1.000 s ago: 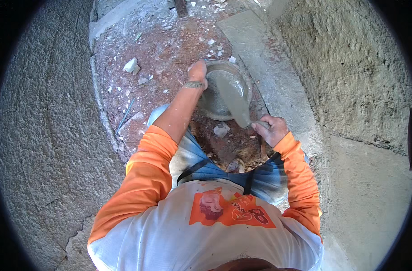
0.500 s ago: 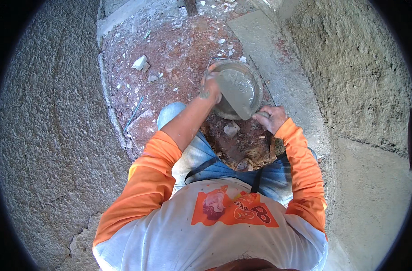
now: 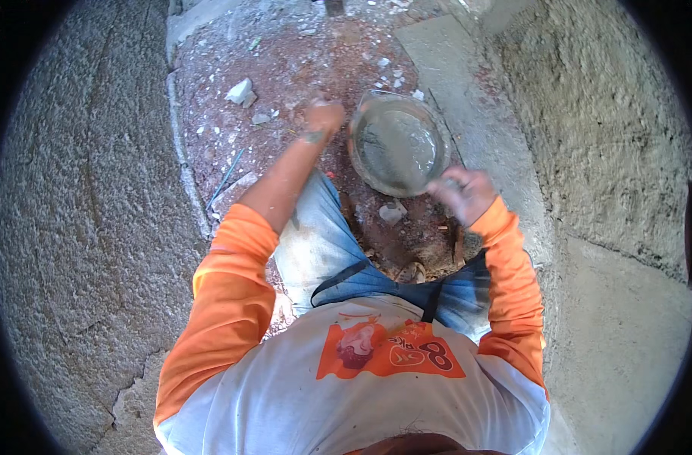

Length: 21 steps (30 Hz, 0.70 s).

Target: Applying mortar to a wall using a trowel at a construction site.

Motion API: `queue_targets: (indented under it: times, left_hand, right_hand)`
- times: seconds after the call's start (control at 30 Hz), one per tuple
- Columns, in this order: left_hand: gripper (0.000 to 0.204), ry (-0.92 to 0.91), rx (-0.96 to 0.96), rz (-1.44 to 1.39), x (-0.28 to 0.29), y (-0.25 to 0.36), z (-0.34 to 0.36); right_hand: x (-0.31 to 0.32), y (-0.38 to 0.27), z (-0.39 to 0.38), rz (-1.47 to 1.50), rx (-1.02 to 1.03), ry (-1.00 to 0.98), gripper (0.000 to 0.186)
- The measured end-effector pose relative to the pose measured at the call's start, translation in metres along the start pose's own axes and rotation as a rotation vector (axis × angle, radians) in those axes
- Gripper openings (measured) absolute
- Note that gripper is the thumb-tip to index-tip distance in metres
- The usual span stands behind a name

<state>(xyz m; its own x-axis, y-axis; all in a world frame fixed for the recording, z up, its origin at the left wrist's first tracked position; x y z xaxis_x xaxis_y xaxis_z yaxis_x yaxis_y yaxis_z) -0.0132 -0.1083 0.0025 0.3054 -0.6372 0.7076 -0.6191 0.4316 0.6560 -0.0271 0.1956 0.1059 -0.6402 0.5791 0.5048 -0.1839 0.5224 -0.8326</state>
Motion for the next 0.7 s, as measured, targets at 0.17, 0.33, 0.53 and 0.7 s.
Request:
queue_targets:
  times: [0.17, 0.33, 0.53, 0.7]
  left_hand:
    - [0.038, 0.117, -0.046, 0.304, -0.011, 0.020, -0.012]
    - [0.045, -0.033, -0.100, 0.184, -0.024, 0.020, -0.014]
    - [0.040, -0.051, -0.225, 0.199, -0.014, 0.025, -0.024]
    - [0.041, 0.112, -0.389, 0.330, 0.020, 0.003, -0.015]
  right_hand:
    - [-0.078, -0.038, -0.003, -0.183, 0.374, -0.238, 0.029]
    - [-0.080, -0.010, 0.011, -0.091, 0.249, -0.337, 0.031]
    - [-0.061, 0.064, 0.040, 0.267, -0.347, -0.177, 0.035]
    - [-0.025, 0.110, 0.053, 0.302, -0.449, 0.209, 0.041]
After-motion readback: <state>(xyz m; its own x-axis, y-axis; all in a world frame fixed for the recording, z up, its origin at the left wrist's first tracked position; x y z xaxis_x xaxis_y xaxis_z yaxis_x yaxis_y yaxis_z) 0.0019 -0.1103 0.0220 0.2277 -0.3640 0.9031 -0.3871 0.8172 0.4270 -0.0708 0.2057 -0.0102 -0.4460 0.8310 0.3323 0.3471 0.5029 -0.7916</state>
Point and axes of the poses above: each hand's wrist, its own z-axis towards the middle knuckle, its own x-axis out of the back of the hand, y = z × x, the point moved 9 cm from there along z, towards the middle knuckle, and after that the axes turned 1 degree about -x, right-handed, at the moved point
